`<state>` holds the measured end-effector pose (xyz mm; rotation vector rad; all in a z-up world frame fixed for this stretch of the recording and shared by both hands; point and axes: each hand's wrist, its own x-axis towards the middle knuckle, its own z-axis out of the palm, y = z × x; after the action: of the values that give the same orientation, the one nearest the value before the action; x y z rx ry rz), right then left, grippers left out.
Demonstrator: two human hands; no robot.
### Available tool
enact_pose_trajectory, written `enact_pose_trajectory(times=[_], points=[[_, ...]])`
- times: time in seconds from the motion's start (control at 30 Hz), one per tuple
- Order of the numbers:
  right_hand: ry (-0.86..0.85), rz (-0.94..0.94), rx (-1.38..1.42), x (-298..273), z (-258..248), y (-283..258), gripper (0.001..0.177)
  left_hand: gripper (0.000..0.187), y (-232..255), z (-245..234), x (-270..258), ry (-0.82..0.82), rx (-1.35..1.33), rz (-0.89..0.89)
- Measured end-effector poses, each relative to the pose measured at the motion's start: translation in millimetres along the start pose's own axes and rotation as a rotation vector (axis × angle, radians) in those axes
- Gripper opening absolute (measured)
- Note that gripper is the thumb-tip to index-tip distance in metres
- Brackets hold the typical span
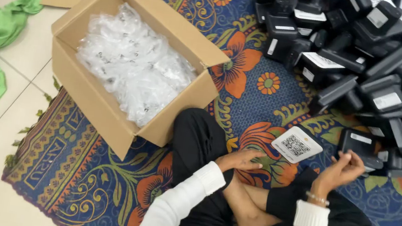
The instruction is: The person packages black electronic devices with QR code labels into plastic bags and places them in a cardboard box.
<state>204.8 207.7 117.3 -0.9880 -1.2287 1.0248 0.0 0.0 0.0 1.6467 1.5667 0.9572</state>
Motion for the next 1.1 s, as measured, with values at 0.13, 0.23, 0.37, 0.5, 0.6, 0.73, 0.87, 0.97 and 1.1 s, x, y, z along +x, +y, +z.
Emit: enact_pose_trajectory(times=[0.13,0.23,0.37,0.5,0.6,0.73,0.87,0.97,1.1], points=[[-0.139,-0.041,0.014,-93.8,31.2,-56.7,0.021,0.047,120.6,-146.0,-36.7,0.107,-0.367,-0.163],[-0.411,0.078,0.101,-171.4,73.0,-94.8,0.019,0.033,126.7,-236.6,-67.4,0.373,-0.321,-0.157],[-0.995,-0.068,0.044,-243.7,139.8,-169.6,0.028,0.020,53.9,-337.1,-96.4,0.903,0.289,-0.315],[-1.223,-0.760,-0.417,-291.7,179.9,-162.7,0.027,0.026,-13.3,-391.7,-106.0,0.870,0.902,-0.533],[-1.214,-0.691,-0.381,-291.3,181.2,-151.9,0.019,0.020,-68.6,-407.1,-102.7,0.544,1.126,-0.804],[-1.199,-0.714,-0.403,-286.6,177.5,-149.0,0.017,0.024,-46.6,-388.0,-76.5,0.343,1.140,-0.920],[-1.197,-0.713,-0.412,-286.5,179.8,-154.4,0.014,0.033,10.7,-346.4,-59.9,0.647,1.323,-0.478],[-1.210,-0.713,-0.410,-287.6,175.9,-155.7,0.014,0.042,54.1,-330.4,-67.3,0.702,1.344,-0.371],[-1.168,-0.602,-0.315,-288.0,171.3,-145.5,0.017,0.046,142.1,-306.2,-81.0,0.691,1.317,0.007]])
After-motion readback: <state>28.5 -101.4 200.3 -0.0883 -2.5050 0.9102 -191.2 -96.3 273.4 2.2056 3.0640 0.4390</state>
